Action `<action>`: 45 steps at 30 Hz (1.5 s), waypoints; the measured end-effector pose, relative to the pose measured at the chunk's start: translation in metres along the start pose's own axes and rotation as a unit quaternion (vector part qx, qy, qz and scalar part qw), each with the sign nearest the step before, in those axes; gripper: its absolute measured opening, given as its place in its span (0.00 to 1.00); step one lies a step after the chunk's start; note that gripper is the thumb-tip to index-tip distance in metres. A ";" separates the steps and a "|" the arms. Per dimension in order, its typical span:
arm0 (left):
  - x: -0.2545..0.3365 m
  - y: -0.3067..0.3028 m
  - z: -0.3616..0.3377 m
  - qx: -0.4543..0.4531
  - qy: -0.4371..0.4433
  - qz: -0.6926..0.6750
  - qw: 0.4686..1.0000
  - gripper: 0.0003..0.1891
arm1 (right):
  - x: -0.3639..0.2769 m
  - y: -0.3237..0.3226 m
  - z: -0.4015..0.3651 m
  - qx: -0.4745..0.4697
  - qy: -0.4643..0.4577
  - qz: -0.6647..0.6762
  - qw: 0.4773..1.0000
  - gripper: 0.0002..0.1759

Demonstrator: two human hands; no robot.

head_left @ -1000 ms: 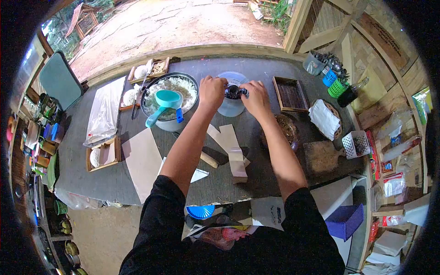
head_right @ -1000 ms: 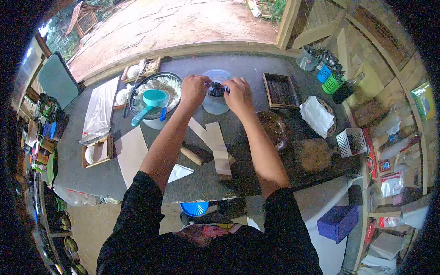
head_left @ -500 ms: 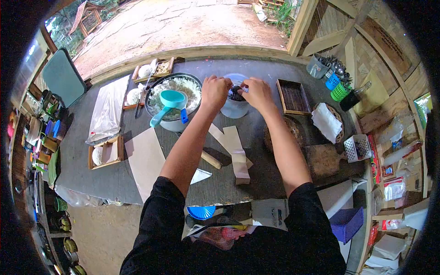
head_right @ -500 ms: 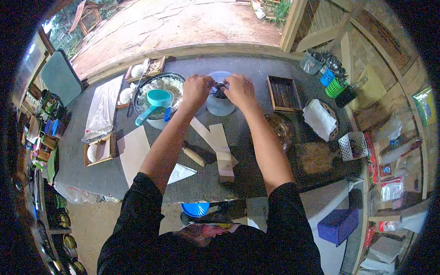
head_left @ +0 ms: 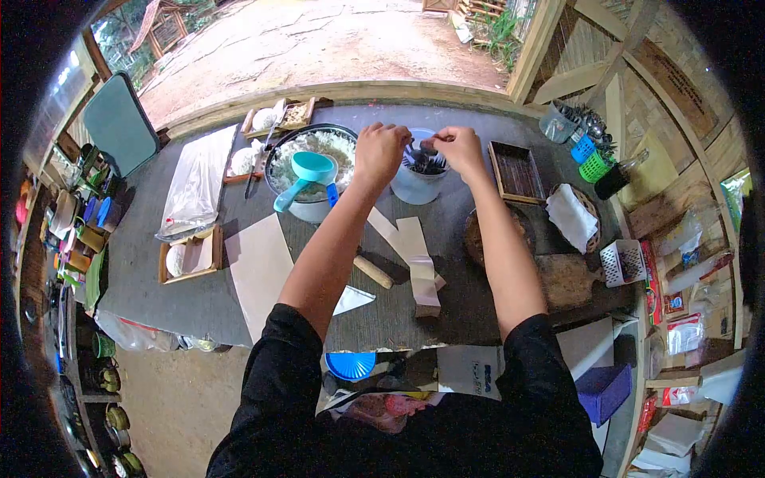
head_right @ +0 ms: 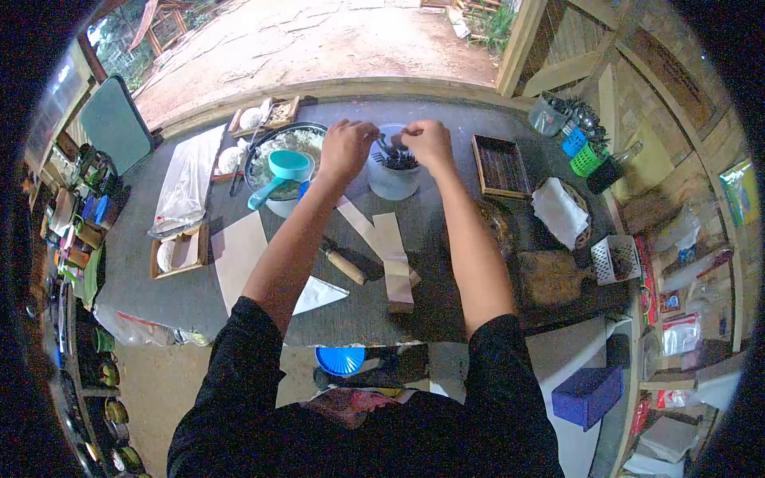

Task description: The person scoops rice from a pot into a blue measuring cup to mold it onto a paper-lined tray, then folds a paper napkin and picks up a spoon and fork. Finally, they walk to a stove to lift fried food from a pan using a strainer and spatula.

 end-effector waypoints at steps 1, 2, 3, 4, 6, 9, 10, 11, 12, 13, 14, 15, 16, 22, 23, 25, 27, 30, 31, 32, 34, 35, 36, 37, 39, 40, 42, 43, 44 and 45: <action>0.001 -0.006 0.002 0.001 0.000 0.001 1.000 0.06 | 0.003 -0.004 0.003 0.034 0.005 0.083 0.996 0.12; 0.003 -0.014 0.004 0.020 0.005 -0.010 1.000 0.05 | 0.006 -0.007 0.005 0.068 0.010 0.165 0.984 0.12; 0.005 -0.022 0.006 0.040 0.009 -0.021 0.999 0.05 | -0.010 -0.017 0.001 0.072 -0.001 0.177 0.982 0.13; 0.007 -0.029 0.008 0.041 0.009 -0.021 0.999 0.05 | -0.016 -0.020 0.001 0.072 -0.003 0.177 0.982 0.13; 0.013 -0.051 0.011 0.109 0.042 -0.033 0.993 0.05 | -0.028 -0.035 0.001 0.160 -0.043 0.234 0.958 0.13; 0.016 -0.078 0.017 0.118 0.032 -0.079 0.989 0.05 | -0.061 -0.052 -0.007 0.188 -0.124 0.256 0.940 0.13; 0.023 -0.093 0.016 0.119 0.032 -0.078 0.989 0.05 | -0.081 -0.061 -0.014 0.208 -0.169 0.274 0.924 0.13; 0.029 -0.111 0.013 0.145 0.017 -0.080 0.986 0.05 | -0.097 -0.065 -0.020 0.209 -0.186 0.300 0.912 0.13; 0.035 -0.130 0.010 0.171 0.000 -0.082 0.982 0.06 | -0.103 -0.066 -0.024 0.209 -0.187 0.301 0.912 0.13; 0.038 -0.145 0.006 0.179 0.007 -0.111 0.977 0.06 | -0.107 -0.067 -0.027 0.212 -0.181 0.289 0.916 0.13; 0.041 -0.157 0.001 0.181 0.007 -0.111 0.977 0.06 | -0.112 -0.068 -0.031 0.215 -0.175 0.277 0.920 0.13; 0.043 -0.170 -0.006 0.189 0.003 -0.118 0.975 0.06 | -0.119 -0.068 -0.038 0.214 -0.176 0.277 0.920 0.13; 0.044 -0.181 -0.015 0.197 0.000 -0.124 0.973 0.06 | -0.132 -0.067 -0.049 0.210 -0.176 0.243 0.931 0.13; 0.031 -0.217 -0.089 0.129 -0.083 -0.163 0.975 0.08 | -0.183 -0.027 -0.117 0.125 -0.190 0.142 0.963 0.21; 0.025 -0.215 -0.106 0.099 -0.121 -0.177 0.972 0.08 | -0.182 -0.013 -0.126 0.110 -0.181 0.131 0.969 0.21; 0.014 -0.213 -0.139 0.068 -0.160 -0.187 0.967 0.08 | -0.169 0.024 -0.141 0.071 -0.143 0.148 0.976 0.22; -0.006 -0.198 -0.175 0.034 -0.239 -0.256 0.936 0.07 | -0.172 0.054 -0.164 0.000 -0.080 0.188 0.979 0.18; -0.025 -0.186 -0.223 0.030 -0.298 -0.291 0.909 0.09 | -0.149 0.118 -0.193 -0.052 -0.042 0.271 0.960 0.09; -0.029 -0.185 -0.234 0.025 -0.319 -0.262 0.911 0.08 | -0.147 0.132 -0.204 -0.071 -0.029 0.292 0.953 0.12; -0.034 -0.182 -0.245 0.027 -0.323 -0.261 0.909 0.08 | -0.145 0.145 -0.213 -0.090 -0.018 0.312 0.946 0.14; -0.042 -0.178 -0.265 0.052 -0.351 -0.278 0.893 0.08 | -0.146 0.163 -0.231 -0.128 0.013 0.335 0.933 0.15; -0.044 -0.178 -0.272 0.067 -0.337 -0.269 0.900 0.09 | -0.146 0.170 -0.240 -0.139 0.022 0.331 0.933 0.15; -0.045 -0.177 -0.279 0.068 -0.341 -0.268 0.898 0.09 | -0.146 0.177 -0.247 -0.150 0.031 0.327 0.933 0.15; -0.048 -0.175 -0.284 0.068 -0.346 -0.237 0.905 0.09 | -0.147 0.181 -0.252 -0.153 0.031 0.327 0.932 0.15; -0.048 -0.171 -0.293 0.058 -0.374 -0.217 0.900 0.09 | -0.148 0.187 -0.261 -0.158 0.008 0.220 0.963 0.14; -0.049 -0.168 -0.296 0.056 -0.376 -0.218 0.899 0.09 | -0.147 0.189 -0.264 -0.160 0.011 0.218 0.963 0.14; -0.054 -0.158 -0.303 0.055 -0.370 -0.211 0.903 0.09 | -0.142 0.193 -0.270 -0.169 0.046 0.237 0.956 0.14; -0.056 -0.153 -0.305 0.053 -0.371 -0.212 0.902 0.09 | -0.140 0.194 -0.272 -0.170 0.049 0.236 0.956 0.14; -0.058 -0.147 -0.307 0.039 -0.374 -0.214 0.901 0.09 | -0.139 0.195 -0.274 -0.169 0.046 0.223 0.959 0.14; -0.060 -0.139 -0.310 0.025 -0.376 -0.216 0.901 0.10 | -0.137 0.195 -0.277 -0.167 0.043 0.210 0.962 0.14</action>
Point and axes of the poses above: each hand's wrist, its own z-axis towards the middle knuckle, its own y-axis out of the palm, x = y × z, the point moved 6 cm from there along z, towards the middle knuckle, and after that the axes turned 1 degree about -z, right-handed, at the moved point
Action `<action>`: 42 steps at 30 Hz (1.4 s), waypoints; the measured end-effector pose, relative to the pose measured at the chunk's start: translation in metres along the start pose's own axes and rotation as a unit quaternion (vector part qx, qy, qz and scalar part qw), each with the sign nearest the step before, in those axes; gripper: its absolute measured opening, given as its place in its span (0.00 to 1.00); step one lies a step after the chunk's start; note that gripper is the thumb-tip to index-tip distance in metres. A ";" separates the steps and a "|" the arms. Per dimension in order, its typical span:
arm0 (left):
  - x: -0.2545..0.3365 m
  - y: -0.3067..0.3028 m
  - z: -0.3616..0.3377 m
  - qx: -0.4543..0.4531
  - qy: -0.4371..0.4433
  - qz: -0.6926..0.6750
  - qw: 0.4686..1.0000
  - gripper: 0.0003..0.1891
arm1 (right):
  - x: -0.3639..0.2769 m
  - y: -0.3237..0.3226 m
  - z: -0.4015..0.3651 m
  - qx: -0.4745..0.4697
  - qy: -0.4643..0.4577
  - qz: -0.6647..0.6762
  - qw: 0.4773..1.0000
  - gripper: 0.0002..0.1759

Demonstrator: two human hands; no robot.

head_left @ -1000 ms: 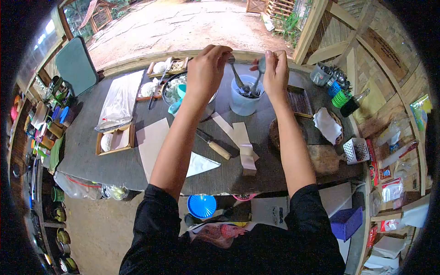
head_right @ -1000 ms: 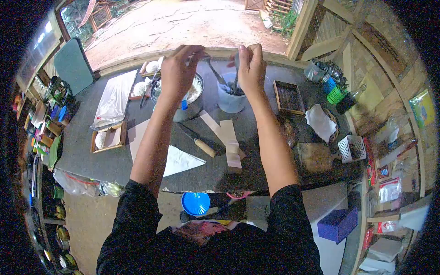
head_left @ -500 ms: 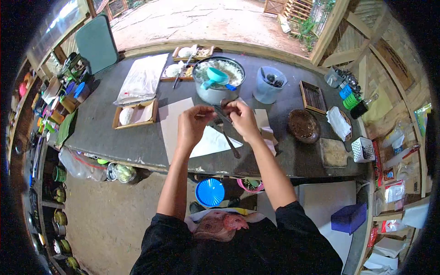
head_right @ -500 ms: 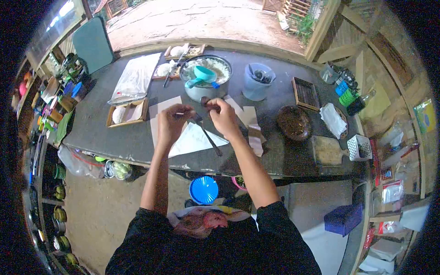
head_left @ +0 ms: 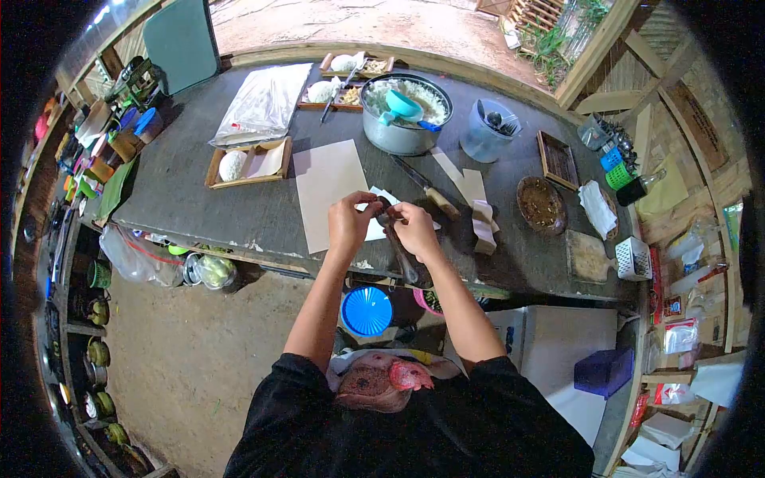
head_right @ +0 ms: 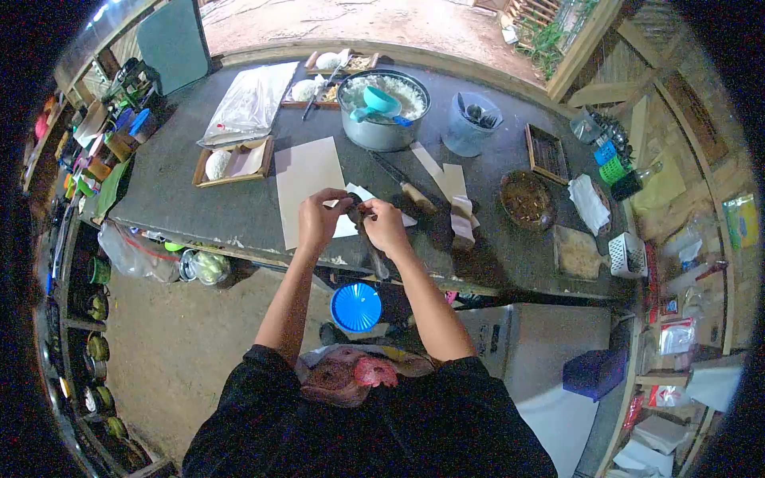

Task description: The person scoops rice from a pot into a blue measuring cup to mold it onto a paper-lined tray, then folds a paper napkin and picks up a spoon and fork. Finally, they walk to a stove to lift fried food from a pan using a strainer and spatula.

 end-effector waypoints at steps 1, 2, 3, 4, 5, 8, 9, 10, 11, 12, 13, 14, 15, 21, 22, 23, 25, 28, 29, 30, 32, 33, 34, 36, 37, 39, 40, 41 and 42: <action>-0.006 0.005 0.001 -0.002 0.000 -0.001 1.000 0.10 | 0.002 0.000 -0.002 0.001 0.002 -0.001 1.000 0.14; -0.011 0.010 0.001 -0.006 0.002 0.003 1.000 0.10 | 0.006 0.000 -0.004 0.001 0.014 -0.001 1.000 0.13; -0.017 0.016 0.002 -0.009 0.004 0.007 1.000 0.10 | 0.010 0.001 -0.006 0.001 0.026 -0.002 1.000 0.13; -0.025 0.021 0.004 -0.012 0.004 0.007 1.000 0.10 | 0.016 0.002 -0.006 0.003 0.028 -0.001 1.000 0.13; -0.033 0.028 0.006 -0.030 0.006 -0.002 1.000 0.10 | 0.023 0.002 -0.007 0.003 0.041 0.001 0.999 0.13; -0.034 0.035 0.006 -0.059 -0.028 -0.009 0.998 0.11 | 0.024 0.000 -0.014 0.014 0.052 0.004 0.999 0.14; -0.036 0.037 0.006 -0.065 -0.063 -0.007 0.996 0.11 | 0.023 -0.001 -0.015 0.020 0.047 0.005 0.999 0.15; -0.038 0.040 0.006 -0.068 -0.063 -0.008 0.996 0.11 | 0.027 0.000 -0.015 0.023 0.049 0.005 0.999 0.15; -0.038 0.041 0.007 -0.058 -0.038 -0.005 0.998 0.11 | 0.030 -0.001 -0.015 0.050 0.025 -0.026 0.998 0.16; -0.037 0.042 0.009 -0.048 -0.014 -0.003 0.999 0.11 | 0.029 -0.004 -0.015 0.077 0.001 -0.056 0.995 0.17; -0.038 0.044 0.010 -0.051 -0.014 -0.003 0.999 0.11 | 0.031 -0.005 -0.015 0.079 0.003 -0.057 0.995 0.17; -0.038 0.046 0.011 -0.046 0.003 0.012 0.999 0.11 | 0.032 -0.006 -0.016 0.076 -0.002 -0.087 0.993 0.16; -0.037 0.046 0.012 -0.041 0.020 0.027 0.999 0.11 | 0.033 -0.006 -0.016 0.073 -0.007 -0.118 0.990 0.14; -0.044 0.052 0.014 -0.048 0.017 0.051 0.997 0.13 | 0.029 -0.021 -0.017 0.084 -0.057 -0.171 0.980 0.15; -0.044 0.052 0.013 -0.049 0.016 0.051 0.997 0.13 | 0.019 -0.029 -0.019 0.091 -0.051 -0.226 0.968 0.17; -0.046 0.052 0.013 -0.054 -0.002 0.045 0.998 0.13 | 0.015 -0.033 -0.021 0.092 -0.049 -0.226 0.969 0.17; -0.049 0.054 0.011 -0.061 -0.021 0.039 0.997 0.12 | 0.007 -0.043 -0.022 0.141 -0.073 -0.369 0.916 0.17; -0.048 0.054 0.011 -0.072 -0.017 0.030 0.997 0.12 | 0.016 -0.045 -0.017 0.148 -0.085 -0.406 0.898 0.16; -0.048 0.054 0.011 -0.079 -0.012 0.033 0.996 0.12 | 0.018 -0.045 -0.016 0.140 -0.069 -0.427 0.891 0.17; -0.047 0.055 0.012 -0.085 -0.006 0.035 0.996 0.11 | 0.018 -0.046 -0.014 0.140 -0.069 -0.427 0.891 0.17; -0.047 0.055 0.013 -0.086 -0.016 0.043 0.995 0.11 | 0.023 -0.048 -0.008 0.106 -0.020 -0.420 0.901 0.16; -0.047 0.056 0.014 -0.088 -0.025 0.050 0.995 0.11 | 0.022 -0.049 -0.005 0.106 -0.019 -0.420 0.901 0.16; -0.047 0.056 0.014 -0.088 -0.025 0.050 0.995 0.11 | 0.025 -0.050 -0.003 0.094 0.001 -0.402 0.911 0.15; -0.044 0.055 0.015 -0.086 0.002 0.048 0.995 0.12 | 0.030 -0.053 0.000 0.081 0.021 -0.384 0.919 0.14; -0.043 0.055 0.016 -0.086 0.002 0.048 0.995 0.12 | 0.032 -0.052 0.002 0.074 0.011 -0.379 0.922 0.13; -0.046 0.056 0.017 -0.101 -0.034 0.035 0.994 0.12 | 0.037 -0.051 0.005 0.066 0.000 -0.375 0.925 0.12; -0.048 0.056 0.019 -0.100 -0.033 0.035 0.994 0.12 | 0.040 -0.051 0.007 0.068 -0.002 -0.366 0.928 0.11; -0.049 0.058 0.020 -0.104 -0.032 0.030 0.994 0.12 | 0.042 -0.051 0.009 0.070 -0.005 -0.357 0.931 0.11; -0.048 0.057 0.020 -0.107 -0.032 0.024 0.993 0.13 | 0.037 -0.052 0.010 0.069 -0.005 -0.357 0.932 0.11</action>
Point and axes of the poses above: each hand's wrist, its own z-axis towards the middle knuckle, its own y-axis out of the palm, x = y × z, the point moved 6 cm from there along z, towards the middle knuckle, and after that the axes turned 1 degree about -z, right-handed, at the moved point
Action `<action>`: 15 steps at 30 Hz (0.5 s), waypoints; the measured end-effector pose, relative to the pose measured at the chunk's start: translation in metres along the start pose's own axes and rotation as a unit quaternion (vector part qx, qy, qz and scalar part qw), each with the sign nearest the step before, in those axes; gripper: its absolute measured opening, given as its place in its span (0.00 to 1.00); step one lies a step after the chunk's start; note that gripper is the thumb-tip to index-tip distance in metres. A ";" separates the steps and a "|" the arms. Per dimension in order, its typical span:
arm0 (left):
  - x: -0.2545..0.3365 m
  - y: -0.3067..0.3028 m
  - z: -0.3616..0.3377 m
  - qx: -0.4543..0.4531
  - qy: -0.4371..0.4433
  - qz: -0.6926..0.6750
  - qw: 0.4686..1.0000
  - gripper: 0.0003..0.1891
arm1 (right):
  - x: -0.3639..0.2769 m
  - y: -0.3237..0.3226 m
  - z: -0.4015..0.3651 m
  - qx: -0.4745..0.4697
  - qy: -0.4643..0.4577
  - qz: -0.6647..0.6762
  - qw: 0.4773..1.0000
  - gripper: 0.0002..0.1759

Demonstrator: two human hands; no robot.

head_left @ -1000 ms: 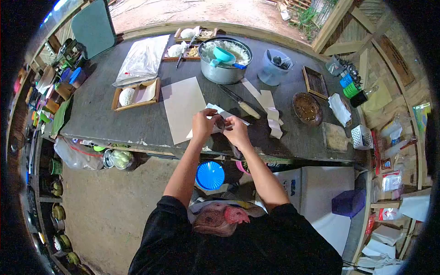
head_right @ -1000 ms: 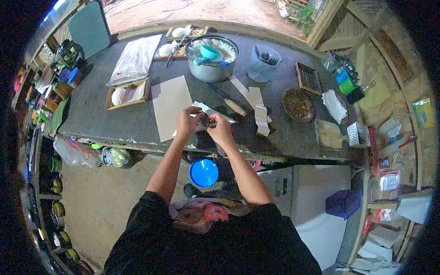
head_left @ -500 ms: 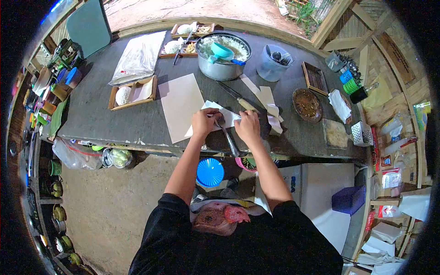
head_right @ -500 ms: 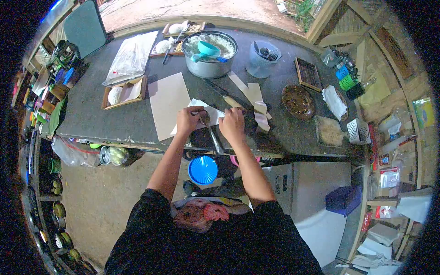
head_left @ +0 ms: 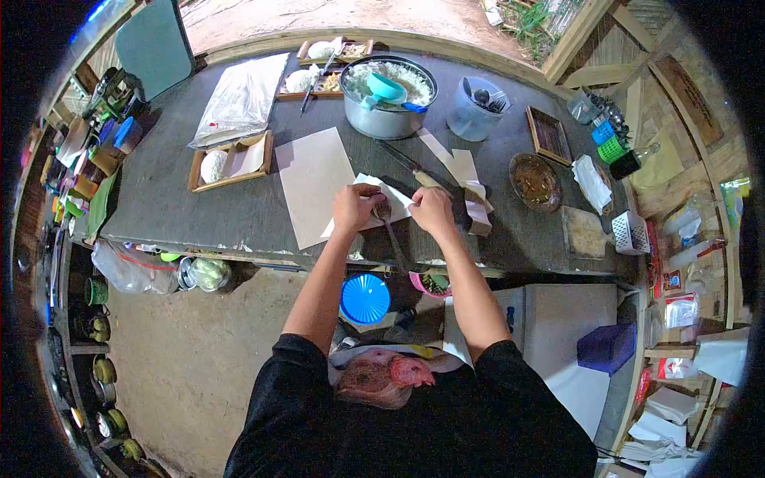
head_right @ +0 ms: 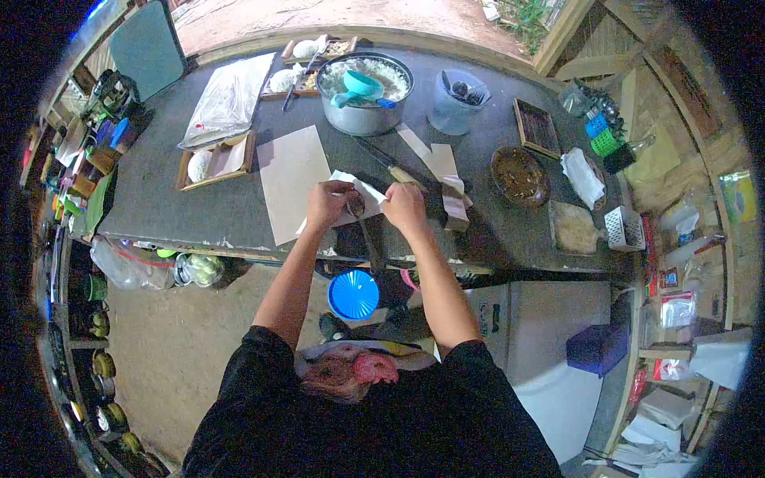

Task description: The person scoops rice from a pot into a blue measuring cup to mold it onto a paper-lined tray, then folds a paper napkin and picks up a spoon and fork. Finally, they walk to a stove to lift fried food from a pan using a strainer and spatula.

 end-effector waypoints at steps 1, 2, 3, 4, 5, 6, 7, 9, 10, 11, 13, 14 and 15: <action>0.001 -0.001 -0.001 0.001 -0.001 0.000 1.000 0.13 | -0.001 -0.003 0.001 -0.010 0.022 0.043 0.999 0.10; 0.004 -0.002 -0.001 0.007 0.003 0.006 1.000 0.13 | -0.002 -0.005 0.001 -0.020 0.044 0.086 0.995 0.10; 0.005 -0.003 -0.002 0.013 0.007 0.013 1.000 0.13 | -0.002 -0.005 0.002 -0.020 0.044 0.086 0.995 0.10; 0.004 -0.002 -0.002 0.013 0.006 0.013 1.000 0.13 | -0.002 -0.003 0.003 -0.033 0.055 0.112 0.992 0.10; 0.004 -0.002 -0.002 0.016 0.005 0.013 1.000 0.13 | -0.001 -0.001 0.003 -0.046 0.067 0.138 0.987 0.10; 0.004 -0.002 -0.002 0.019 0.005 0.012 1.000 0.12 | -0.002 -0.002 0.003 -0.046 0.067 0.138 0.987 0.10; 0.005 -0.002 -0.002 0.019 0.005 0.012 1.000 0.12 | -0.005 -0.004 0.004 -0.045 0.052 0.122 0.990 0.10; 0.005 -0.003 -0.004 0.027 -0.001 0.017 0.999 0.12 | -0.008 -0.005 0.004 -0.044 0.037 0.107 0.993 0.10; 0.006 -0.004 -0.005 0.027 -0.001 0.017 0.999 0.12 | -0.010 -0.005 0.004 -0.036 0.032 0.171 0.984 0.10; 0.007 -0.004 -0.006 0.028 0.005 0.020 0.999 0.12 | -0.011 -0.006 0.003 -0.028 0.026 0.234 0.971 0.09; 0.008 -0.004 -0.007 0.029 0.011 0.023 0.999 0.12 | -0.012 -0.002 0.002 -0.015 0.026 0.274 0.961 0.10; 0.008 -0.004 -0.007 0.032 0.009 0.025 0.999 0.12 | -0.013 0.000 0.000 -0.003 0.026 0.312 0.950 0.10; 0.008 -0.005 -0.008 0.036 0.008 0.026 0.999 0.12 | -0.015 0.001 -0.002 -0.004 0.026 0.312 0.950 0.10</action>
Point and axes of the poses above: each hand's wrist, its own z-axis towards the middle knuckle, its own y-axis out of the palm, x = y × z, the point moved 6 cm from there along z, towards the middle knuckle, and after that the axes turned 1 degree about -z, right-handed, at the moved point
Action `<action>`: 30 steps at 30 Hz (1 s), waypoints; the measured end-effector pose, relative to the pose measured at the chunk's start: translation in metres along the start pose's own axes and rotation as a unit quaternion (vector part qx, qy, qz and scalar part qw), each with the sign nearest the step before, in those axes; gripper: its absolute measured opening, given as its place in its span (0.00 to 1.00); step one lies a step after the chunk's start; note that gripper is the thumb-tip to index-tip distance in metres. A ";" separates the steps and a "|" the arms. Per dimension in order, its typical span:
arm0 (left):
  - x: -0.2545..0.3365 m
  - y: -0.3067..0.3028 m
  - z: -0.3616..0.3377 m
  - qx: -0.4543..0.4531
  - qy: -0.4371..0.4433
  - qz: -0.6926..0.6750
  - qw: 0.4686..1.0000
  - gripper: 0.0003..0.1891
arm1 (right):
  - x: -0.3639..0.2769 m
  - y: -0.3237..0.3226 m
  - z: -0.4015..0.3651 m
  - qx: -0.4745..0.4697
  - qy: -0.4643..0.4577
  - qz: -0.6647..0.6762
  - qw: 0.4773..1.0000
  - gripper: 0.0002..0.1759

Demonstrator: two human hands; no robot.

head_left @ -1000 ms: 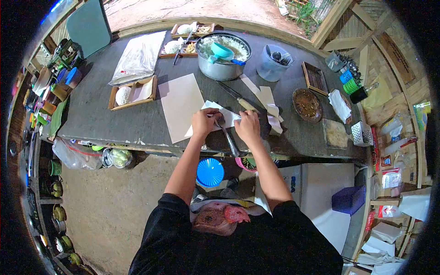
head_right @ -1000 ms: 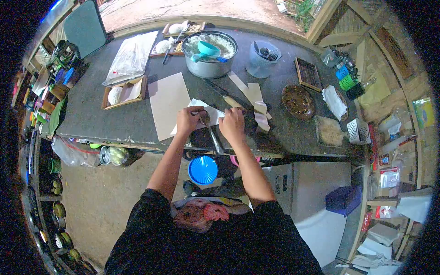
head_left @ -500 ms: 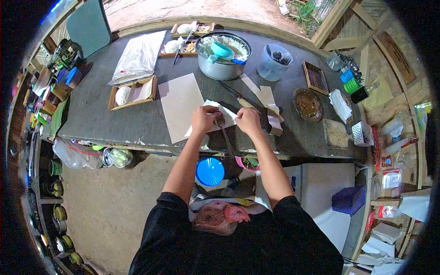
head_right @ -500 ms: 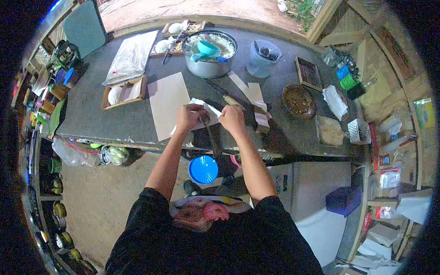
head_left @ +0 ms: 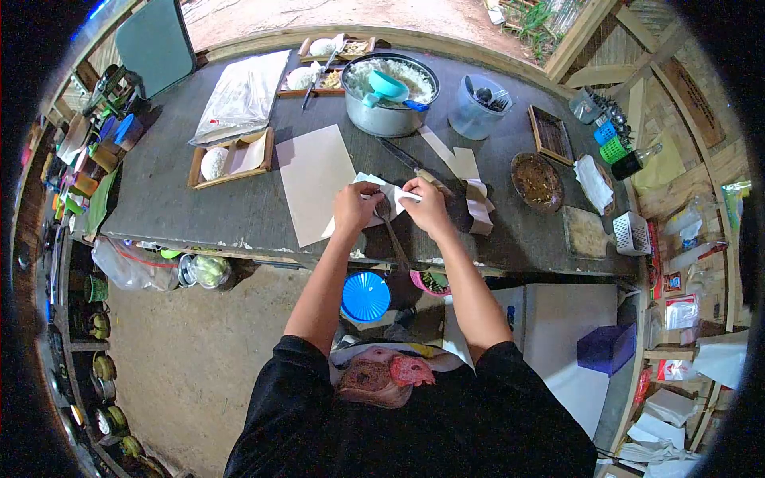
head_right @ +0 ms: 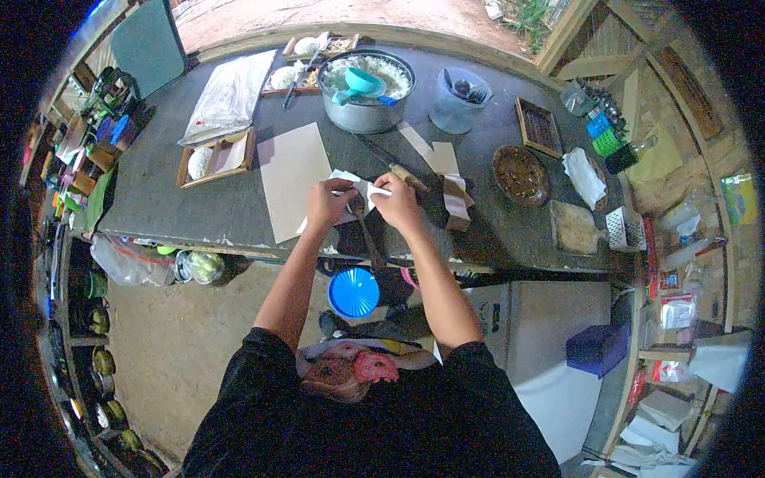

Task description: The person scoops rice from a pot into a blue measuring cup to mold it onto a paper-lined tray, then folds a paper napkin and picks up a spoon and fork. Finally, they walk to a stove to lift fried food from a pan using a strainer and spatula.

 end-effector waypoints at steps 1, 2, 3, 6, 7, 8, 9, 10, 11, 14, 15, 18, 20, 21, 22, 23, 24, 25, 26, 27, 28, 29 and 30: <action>0.001 -0.001 -0.001 0.001 -0.001 0.000 1.000 0.12 | -0.004 0.000 -0.002 0.022 -0.019 0.003 1.000 0.12; 0.002 -0.002 -0.001 -0.003 0.003 0.006 1.000 0.12 | -0.008 0.001 -0.005 0.043 -0.037 0.006 0.998 0.13; 0.003 -0.002 -0.001 -0.006 0.007 0.012 1.000 0.12 | -0.009 0.003 -0.006 0.043 -0.038 0.006 0.998 0.13; -0.002 0.000 0.001 -0.009 0.017 0.007 1.000 0.12 | -0.018 0.010 -0.014 0.043 -0.046 -0.028 0.998 0.15; -0.002 0.000 0.002 -0.009 0.017 0.007 1.000 0.12 | -0.025 0.012 -0.017 0.034 -0.056 -0.024 0.998 0.16; -0.003 0.000 0.002 -0.009 0.018 0.020 1.000 0.12 | -0.032 0.015 -0.020 0.026 -0.065 -0.021 0.997 0.17; -0.004 0.001 0.002 -0.009 0.019 0.033 0.999 0.12 | -0.032 0.019 -0.021 0.027 -0.073 -0.034 0.996 0.18; -0.005 0.001 0.002 -0.008 0.019 0.034 0.999 0.12 | -0.031 0.023 -0.022 0.027 -0.074 -0.034 0.996 0.18; -0.005 0.000 0.002 -0.003 0.023 0.033 0.999 0.12 | -0.032 0.025 -0.023 0.032 -0.088 -0.022 0.995 0.18; -0.010 -0.001 0.004 -0.004 0.027 0.023 0.999 0.12 | -0.035 0.028 -0.024 0.030 -0.087 -0.006 0.996 0.20; -0.010 -0.001 0.005 -0.011 0.027 0.014 0.999 0.12 | -0.039 0.028 -0.026 0.018 -0.090 -0.002 0.996 0.20; -0.011 -0.003 0.004 -0.018 0.026 0.008 0.999 0.12 | -0.040 0.030 -0.029 -0.004 -0.111 -0.007 0.994 0.22; -0.011 -0.005 0.006 -0.016 0.019 0.002 1.000 0.12 | -0.037 0.031 -0.032 -0.014 -0.127 -0.016 0.992 0.23; -0.012 -0.006 0.006 -0.016 0.013 -0.003 1.000 0.14 | -0.037 0.030 -0.034 -0.022 -0.133 -0.037 0.990 0.25; -0.012 -0.006 0.006 -0.016 0.013 -0.004 1.000 0.14 | -0.038 0.030 -0.035 -0.029 -0.140 -0.058 0.988 0.26; -0.014 -0.008 0.006 0.005 -0.006 -0.009 1.000 0.16 | -0.036 0.030 -0.036 -0.028 -0.139 -0.058 0.988 0.26; -0.010 -0.013 0.004 0.026 -0.024 -0.015 0.999 0.18 | -0.036 0.032 -0.037 -0.043 -0.148 -0.062 0.986 0.27; -0.004 -0.017 0.002 0.025 -0.024 -0.015 0.999 0.18 | -0.035 0.034 -0.038 -0.057 -0.158 -0.066 0.984 0.28; 0.001 -0.020 -0.001 0.004 -0.024 0.007 1.000 0.20 | -0.034 0.035 -0.039 -0.057 -0.157 -0.066 0.984 0.28; 0.005 -0.022 -0.006 -0.018 -0.026 0.029 0.999 0.21 | -0.035 0.036 -0.042 -0.062 -0.155 -0.058 0.984 0.28; 0.002 -0.021 -0.007 -0.018 -0.026 0.029 0.999 0.21 | -0.036 0.037 -0.043 -0.067 -0.154 -0.050 0.984 0.28; -0.002 -0.019 -0.009 -0.027 -0.018 0.050 0.998 0.22 | -0.036 0.037 -0.044 -0.068 -0.154 -0.050 0.985 0.28; -0.002 -0.020 -0.011 -0.036 -0.009 0.071 0.997 0.23 | -0.035 0.037 -0.046 -0.073 -0.159 -0.036 0.984 0.27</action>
Point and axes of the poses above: each hand's wrist, its own z-axis towards the middle knuckle, its own y-axis out of the palm, x = y × z, the point moved 6 cm from there along z, towards the middle knuckle, and after that the axes turned 1 degree about -z, right-handed, at the moved point
